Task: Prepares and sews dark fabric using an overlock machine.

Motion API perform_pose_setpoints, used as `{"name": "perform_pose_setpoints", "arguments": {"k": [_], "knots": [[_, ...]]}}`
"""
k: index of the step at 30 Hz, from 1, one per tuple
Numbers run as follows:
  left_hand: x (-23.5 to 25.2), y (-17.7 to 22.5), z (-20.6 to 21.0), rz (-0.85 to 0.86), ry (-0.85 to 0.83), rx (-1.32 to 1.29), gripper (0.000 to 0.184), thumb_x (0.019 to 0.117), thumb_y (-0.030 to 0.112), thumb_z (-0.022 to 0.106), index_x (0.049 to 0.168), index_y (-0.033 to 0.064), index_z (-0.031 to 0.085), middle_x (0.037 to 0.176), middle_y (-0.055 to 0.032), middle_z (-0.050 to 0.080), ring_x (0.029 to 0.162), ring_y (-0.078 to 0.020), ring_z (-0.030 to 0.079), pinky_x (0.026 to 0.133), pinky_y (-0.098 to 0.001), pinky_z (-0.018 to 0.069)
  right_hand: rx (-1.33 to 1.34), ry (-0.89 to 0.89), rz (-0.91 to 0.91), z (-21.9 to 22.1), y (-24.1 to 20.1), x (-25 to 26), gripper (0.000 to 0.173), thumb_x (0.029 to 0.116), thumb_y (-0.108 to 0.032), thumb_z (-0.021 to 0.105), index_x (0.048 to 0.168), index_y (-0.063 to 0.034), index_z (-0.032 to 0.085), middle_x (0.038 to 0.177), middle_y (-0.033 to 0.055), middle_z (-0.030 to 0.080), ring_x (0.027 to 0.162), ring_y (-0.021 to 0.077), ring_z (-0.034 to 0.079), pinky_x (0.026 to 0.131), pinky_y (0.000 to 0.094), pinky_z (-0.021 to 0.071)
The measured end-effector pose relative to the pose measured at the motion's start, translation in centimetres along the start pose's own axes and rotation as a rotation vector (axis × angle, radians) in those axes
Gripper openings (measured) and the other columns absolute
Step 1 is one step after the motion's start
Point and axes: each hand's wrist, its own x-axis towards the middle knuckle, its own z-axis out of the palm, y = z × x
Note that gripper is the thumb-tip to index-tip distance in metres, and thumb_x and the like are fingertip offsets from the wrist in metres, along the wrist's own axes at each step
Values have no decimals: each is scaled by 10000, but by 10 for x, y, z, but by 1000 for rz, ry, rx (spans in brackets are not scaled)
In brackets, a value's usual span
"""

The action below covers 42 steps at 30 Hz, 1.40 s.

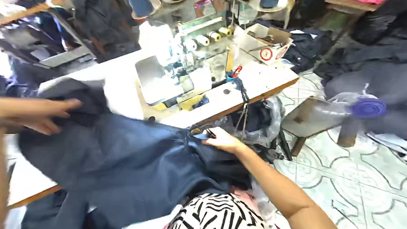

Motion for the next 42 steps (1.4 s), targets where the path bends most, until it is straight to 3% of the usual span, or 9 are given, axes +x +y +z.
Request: {"name": "perform_pose_setpoints", "arguments": {"k": [3,5,9,15,23,31,36,38,42], "knots": [[37,16,113,195,7,339,796,991,593,568,1630,197,306,1516,-340,436,1262,-577,526,975,-747,421,129,-2,84,4,13,-4,114,941,-124,658,992,-22,662,754,-48,581,601,-16,493,556,182,423],[65,3,150,189,80,347,934,913,624,666,1655,287,209,1637,-375,135,1389,-666,313,1035,-815,306,163,-2,126,2,11,-4,95,951,-119,657,984,-30,660,729,-58,578,582,-18,496,544,178,425],[96,-24,159,216,493,88,958,868,549,764,1632,202,301,1681,-300,84,1470,-655,110,1044,-887,145,125,-4,145,13,0,16,140,1007,-143,613,1029,-15,664,709,-32,566,546,1,480,518,179,420],[64,33,241,955,609,26,314,933,-81,572,1202,-4,715,1320,-205,648,1233,-332,637,1061,-478,517,11,24,158,20,10,32,197,1049,-180,565,1028,-23,682,721,-16,591,549,10,480,524,197,425],[60,74,263,934,510,84,322,935,74,689,1248,142,713,1446,-181,573,1407,-486,444,1048,-837,274,-107,173,54,24,-4,36,158,1020,-166,616,953,-41,686,645,15,560,480,68,456,468,252,405],[42,77,279,944,400,134,320,844,166,819,1152,132,739,1494,-212,517,1455,-521,351,1049,-863,216,71,153,130,41,1,22,296,1016,-238,628,1233,-37,631,883,50,659,688,81,597,621,270,514],[41,79,285,964,416,125,220,831,184,830,1018,119,735,1501,-190,512,1467,-525,323,1031,-879,197,156,254,120,47,10,15,88,973,-155,670,939,-74,662,697,-22,620,566,32,564,536,217,484],[33,76,288,1068,478,107,97,872,168,779,915,93,735,1356,-177,620,1404,-486,440,1049,-857,227,170,233,104,41,7,11,98,966,-142,674,886,-86,666,639,-43,598,498,10,507,479,188,432],[6,57,302,1248,516,328,144,1006,141,604,909,82,693,756,-63,654,743,-232,697,903,-511,567,213,147,126,22,3,8,158,956,-105,660,801,-109,630,556,-69,531,432,-8,419,437,164,368]]}}
